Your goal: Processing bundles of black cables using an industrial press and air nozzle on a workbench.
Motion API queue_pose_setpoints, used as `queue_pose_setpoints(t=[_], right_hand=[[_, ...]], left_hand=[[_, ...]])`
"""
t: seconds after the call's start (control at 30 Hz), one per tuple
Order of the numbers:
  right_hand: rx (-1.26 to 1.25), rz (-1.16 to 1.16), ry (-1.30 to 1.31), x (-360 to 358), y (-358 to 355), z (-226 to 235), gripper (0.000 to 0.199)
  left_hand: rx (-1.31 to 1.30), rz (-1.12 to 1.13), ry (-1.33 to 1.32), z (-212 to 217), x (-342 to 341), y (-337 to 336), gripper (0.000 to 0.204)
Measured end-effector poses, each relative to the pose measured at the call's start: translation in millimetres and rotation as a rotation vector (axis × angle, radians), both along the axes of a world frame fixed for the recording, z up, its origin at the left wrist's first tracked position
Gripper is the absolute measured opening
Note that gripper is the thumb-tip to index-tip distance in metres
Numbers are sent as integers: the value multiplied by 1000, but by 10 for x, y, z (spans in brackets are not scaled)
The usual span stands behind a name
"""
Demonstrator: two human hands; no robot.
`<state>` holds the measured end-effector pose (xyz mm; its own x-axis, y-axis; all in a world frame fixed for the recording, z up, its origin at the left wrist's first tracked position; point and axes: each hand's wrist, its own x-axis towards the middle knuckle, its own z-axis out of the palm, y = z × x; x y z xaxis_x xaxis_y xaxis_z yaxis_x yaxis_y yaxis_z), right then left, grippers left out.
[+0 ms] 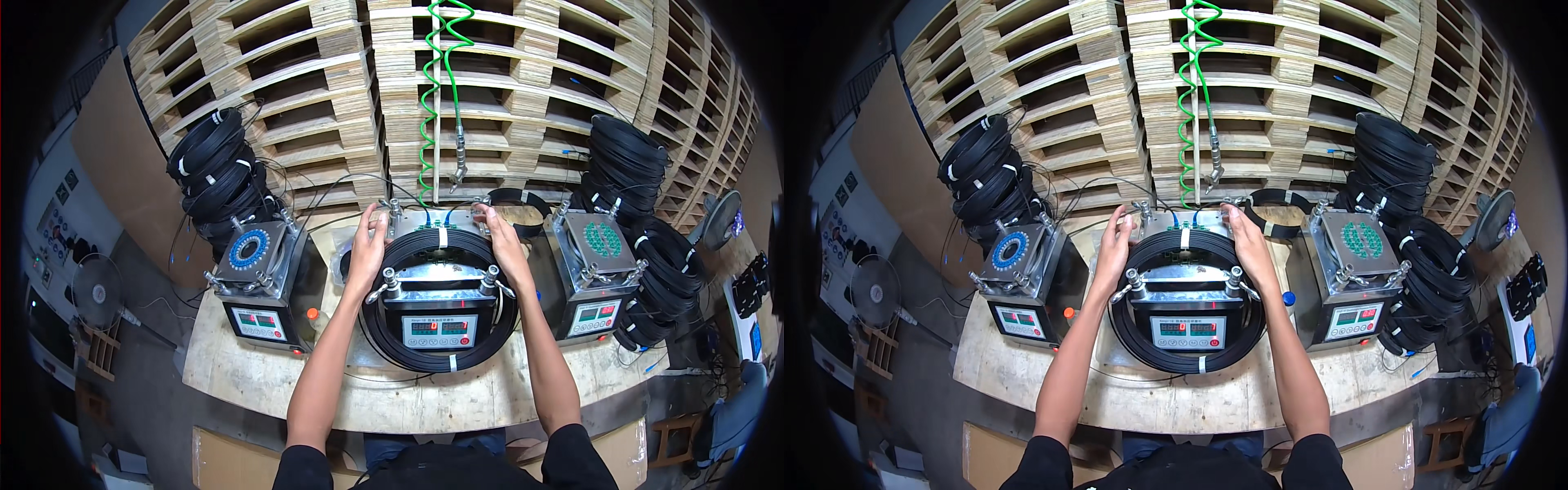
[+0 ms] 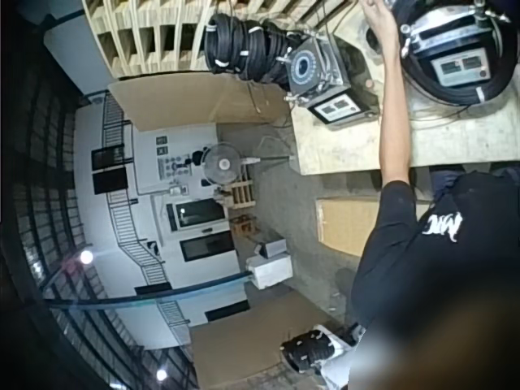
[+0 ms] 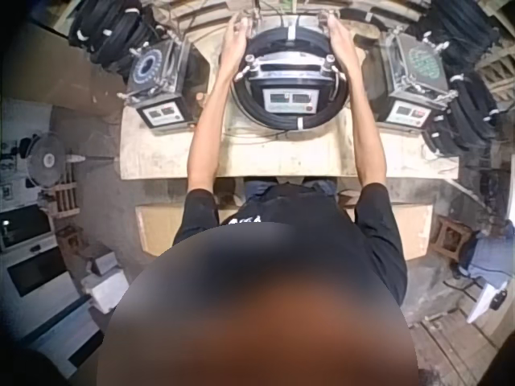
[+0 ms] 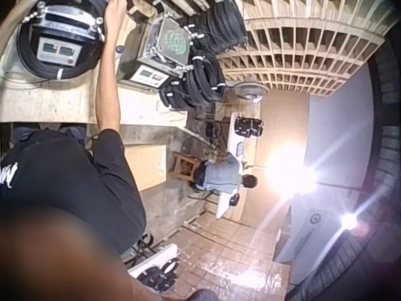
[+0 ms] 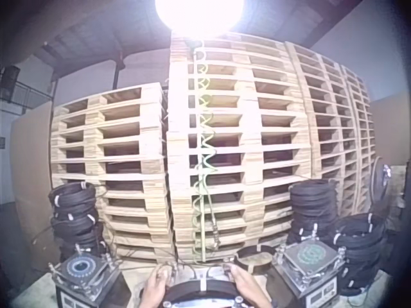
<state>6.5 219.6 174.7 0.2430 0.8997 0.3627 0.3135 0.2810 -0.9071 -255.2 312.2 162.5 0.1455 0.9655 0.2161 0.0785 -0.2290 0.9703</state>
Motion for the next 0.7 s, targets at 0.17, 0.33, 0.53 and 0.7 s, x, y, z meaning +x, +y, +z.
queue_pose_setpoints(t=[0.17,0.33,0.53,0.7], right_hand=[[-18,-61,-59,-16,4,-15,68],[-22,-128,-114,14,11,-44,63],[22,-65,-94,3,36,-61,61],[64,-58,-70,27,41,-77,56]], left_hand=[[66,-118,18,0,-28,7,58],[87,-103,57,-14,-6,33,58],[68,28,113,-67,-40,72,58],[30,36,84,14,15,1,63]])
